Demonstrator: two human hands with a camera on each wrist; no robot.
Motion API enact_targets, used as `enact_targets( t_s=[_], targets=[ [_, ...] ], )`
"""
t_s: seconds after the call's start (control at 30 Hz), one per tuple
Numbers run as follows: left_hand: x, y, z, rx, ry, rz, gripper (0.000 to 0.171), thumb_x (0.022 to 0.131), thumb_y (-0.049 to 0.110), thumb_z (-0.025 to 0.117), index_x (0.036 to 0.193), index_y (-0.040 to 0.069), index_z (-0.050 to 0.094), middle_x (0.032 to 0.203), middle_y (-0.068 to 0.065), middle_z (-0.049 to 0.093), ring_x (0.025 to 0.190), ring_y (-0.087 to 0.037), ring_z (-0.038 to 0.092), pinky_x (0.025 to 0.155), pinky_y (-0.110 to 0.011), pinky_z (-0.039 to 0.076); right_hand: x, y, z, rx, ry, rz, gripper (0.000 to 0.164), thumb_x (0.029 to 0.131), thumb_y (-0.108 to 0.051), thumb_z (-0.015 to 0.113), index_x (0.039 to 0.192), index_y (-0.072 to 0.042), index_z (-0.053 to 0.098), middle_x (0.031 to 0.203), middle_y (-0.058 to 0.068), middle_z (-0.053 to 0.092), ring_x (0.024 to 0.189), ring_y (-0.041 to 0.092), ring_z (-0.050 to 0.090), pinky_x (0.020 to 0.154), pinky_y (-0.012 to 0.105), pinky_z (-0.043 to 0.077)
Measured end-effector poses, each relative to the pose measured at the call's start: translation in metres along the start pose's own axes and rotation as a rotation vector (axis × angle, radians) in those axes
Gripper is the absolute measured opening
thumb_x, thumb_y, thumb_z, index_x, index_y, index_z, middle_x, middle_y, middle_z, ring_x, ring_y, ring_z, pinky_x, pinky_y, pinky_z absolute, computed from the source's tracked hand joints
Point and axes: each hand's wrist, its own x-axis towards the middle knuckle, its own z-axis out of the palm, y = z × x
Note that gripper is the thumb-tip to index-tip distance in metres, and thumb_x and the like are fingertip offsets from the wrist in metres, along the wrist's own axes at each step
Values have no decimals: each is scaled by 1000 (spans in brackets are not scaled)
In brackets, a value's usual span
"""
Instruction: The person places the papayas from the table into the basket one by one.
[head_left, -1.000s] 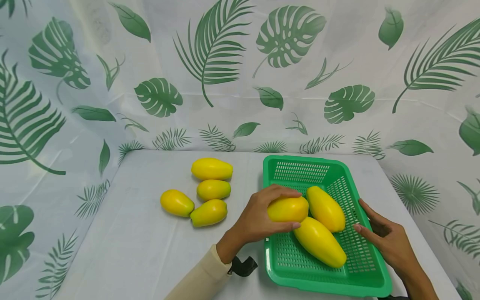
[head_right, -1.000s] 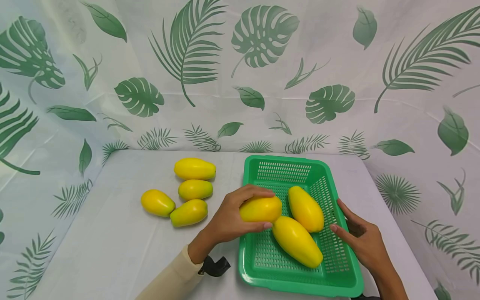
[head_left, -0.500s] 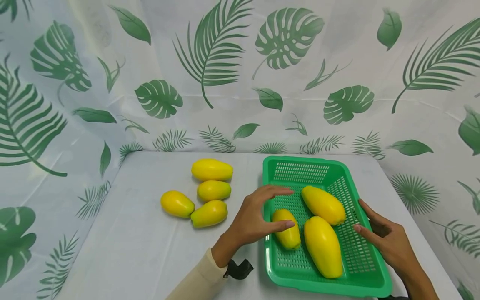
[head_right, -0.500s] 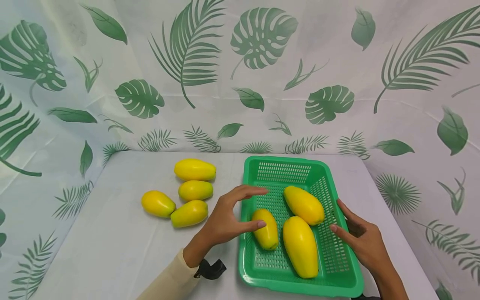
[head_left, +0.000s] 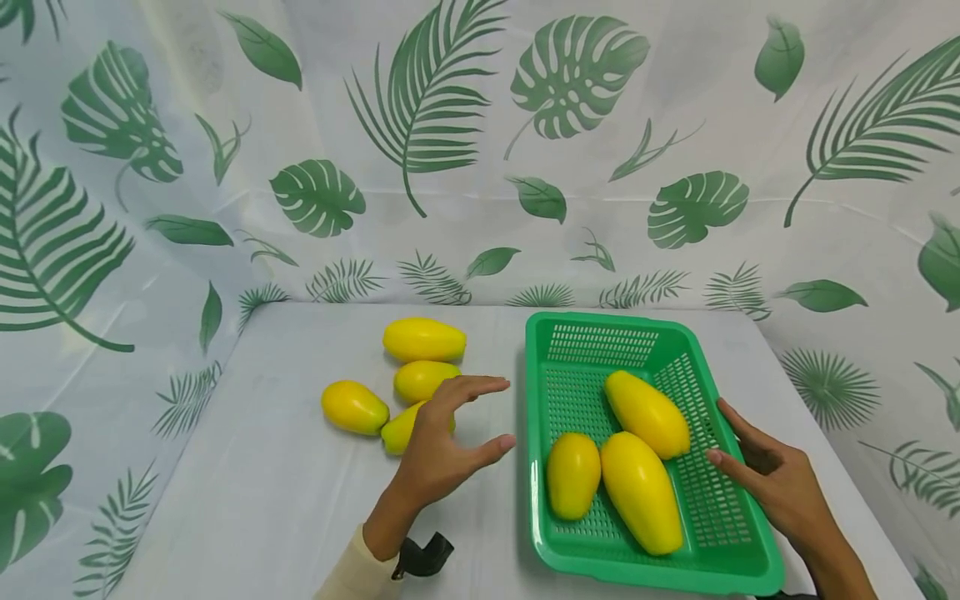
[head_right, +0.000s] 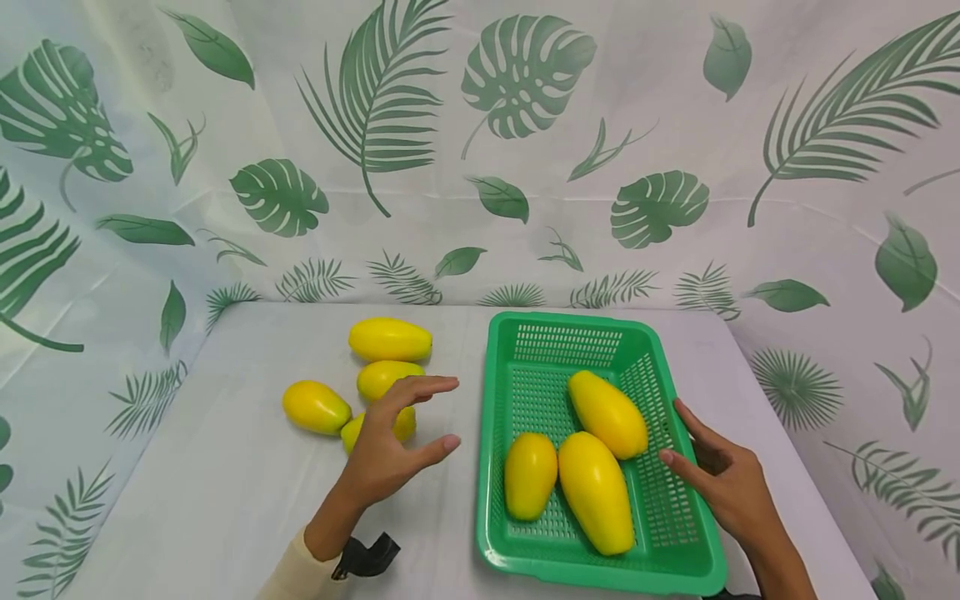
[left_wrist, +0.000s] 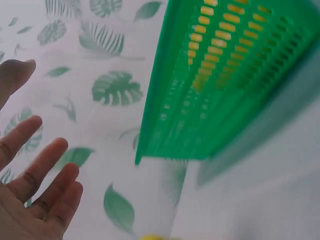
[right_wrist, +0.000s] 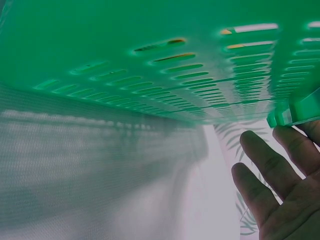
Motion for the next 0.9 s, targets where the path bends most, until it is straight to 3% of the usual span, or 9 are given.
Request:
enact_targets(
  t_s=[0.17,0.4,0.7,0.9],
  targets=[
    [-12,-8,-27,63,82,-69,58,87,28,90,141,26,67,140,11,67,132,-14,58,114,-38,49,0,0,-2,4,-4,10,75,100,-30,76,165,-33,37,162,-10,43,114,-26,46,79,2,48],
    [-25,-19,-57,123,174,-112,62,85,22,91,142,27,67,142,10,66,132,-14,55,112,-35,48,1,-1,-3,-17,-12,20,74,101,-32,75,164,-36,37,164,-15,40,116,-27,42,83,-1,43],
    [-37,-32,-76,221,260,-149,61,85,23,91,142,26,67,142,6,68,133,-15,55,116,-31,40,0,-1,0,2,-11,27,75,101,-31,75,165,-34,37,163,-5,43,114,-26,46,79,3,49],
    [-44,-42,-83,237,297,-183,63,85,23,90,143,31,66,144,6,67,137,-19,50,118,-48,36,0,1,-1,-34,-28,57,75,101,-36,74,165,-38,35,165,-8,39,116,-26,42,80,2,47]
  ],
)
